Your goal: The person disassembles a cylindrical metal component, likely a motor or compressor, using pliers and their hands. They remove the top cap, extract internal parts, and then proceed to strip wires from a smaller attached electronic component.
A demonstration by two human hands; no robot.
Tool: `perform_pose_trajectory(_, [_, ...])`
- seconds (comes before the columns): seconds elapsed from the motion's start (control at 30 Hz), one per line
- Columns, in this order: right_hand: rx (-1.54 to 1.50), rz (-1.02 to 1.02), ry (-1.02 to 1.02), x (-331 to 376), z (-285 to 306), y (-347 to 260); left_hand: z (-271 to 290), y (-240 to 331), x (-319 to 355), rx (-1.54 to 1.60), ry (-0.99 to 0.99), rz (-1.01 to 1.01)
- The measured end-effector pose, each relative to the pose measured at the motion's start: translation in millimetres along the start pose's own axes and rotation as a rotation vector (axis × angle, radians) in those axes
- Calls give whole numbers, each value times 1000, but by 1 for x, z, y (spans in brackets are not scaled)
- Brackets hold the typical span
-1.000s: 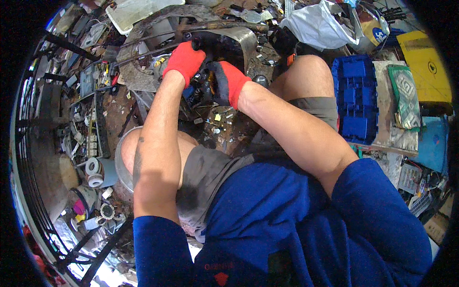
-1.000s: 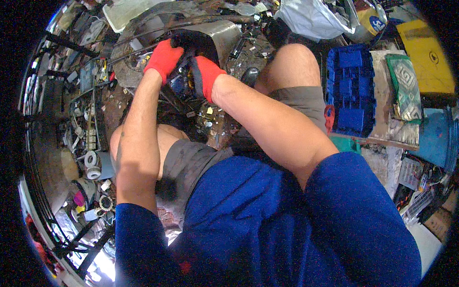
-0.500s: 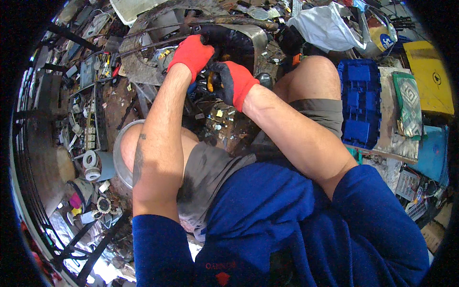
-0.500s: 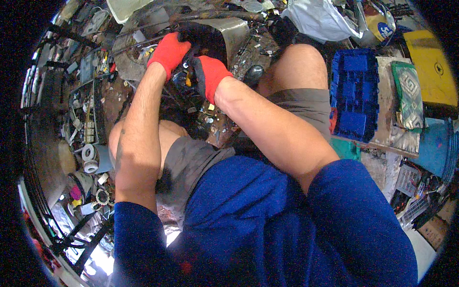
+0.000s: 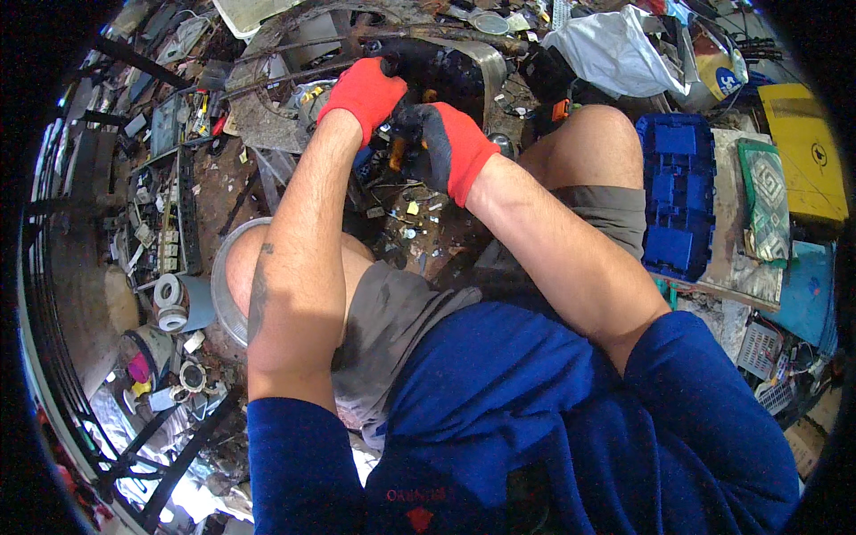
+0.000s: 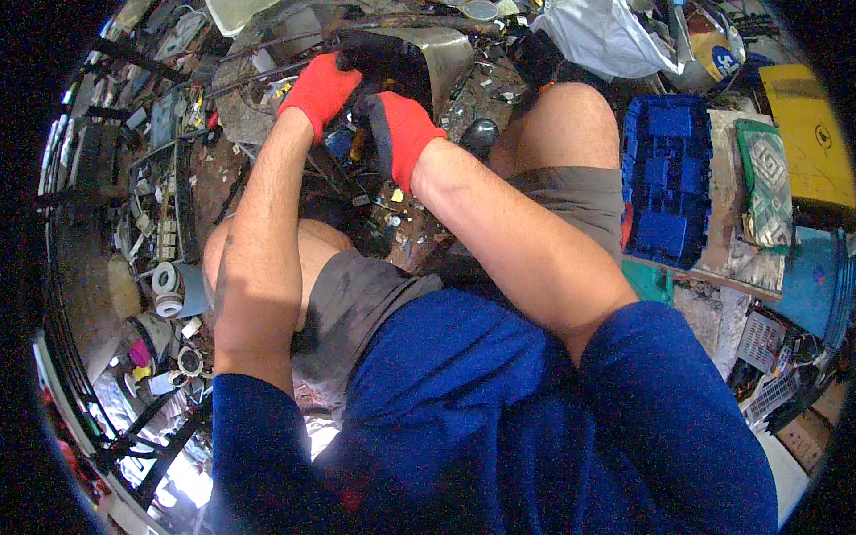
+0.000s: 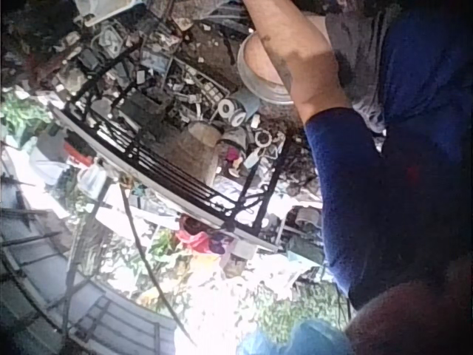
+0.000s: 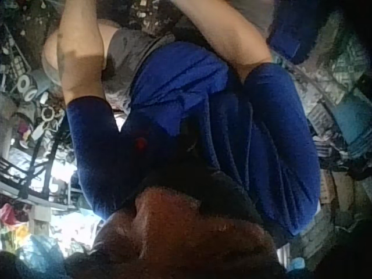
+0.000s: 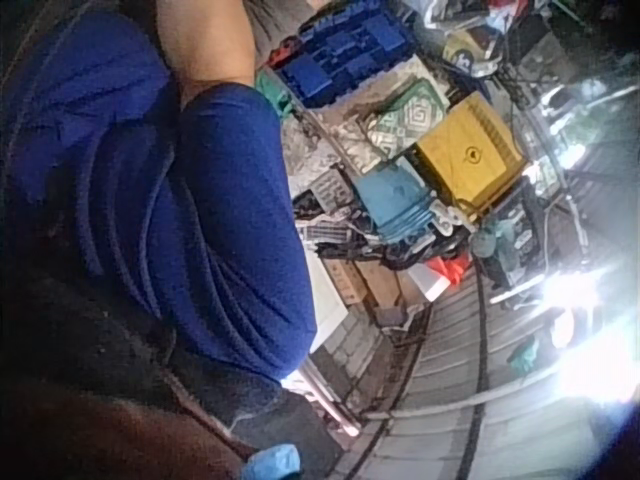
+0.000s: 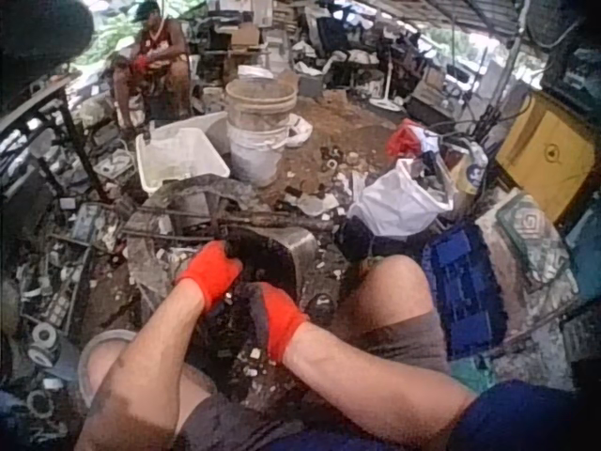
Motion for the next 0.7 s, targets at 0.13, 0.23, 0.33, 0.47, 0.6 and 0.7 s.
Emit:
perform_pose_trajectory(0.13, [-287, -356, 17, 12, -26, -40, 0, -20, 2, 18, -24, 24])
perform_pose_trajectory(0.23, [104, -21, -55, 0, 6, -24, -5, 4, -2, -21, -32, 28])
perform_pose_trajectory(0.33, [-9, -245, 27, 2, -14, -35, 1, -28, 0, 30, -23, 44])
perform_pose_trajectory(0.47, [266, 116, 2, -1, 45, 3, -5, 25, 2, 39, -48, -17])
perform_pose_trajectory(0.6, [498, -169, -122, 5, 8, -31, 5, -1, 10, -19, 8, 31])
perform_pose_trajectory(0.7, [851, 80, -256, 6, -7, -64, -1, -4, 6, -58, -7, 49])
Point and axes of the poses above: each hand's wrist, its own x-axis away from the middle knuckle, its own z-axis out of the back of the hand, y = z × x, the point moved 7 cm from there along -x, towards the middle knuckle, and after that the axes turned 9 degrees about z, right-handed, at the moved point
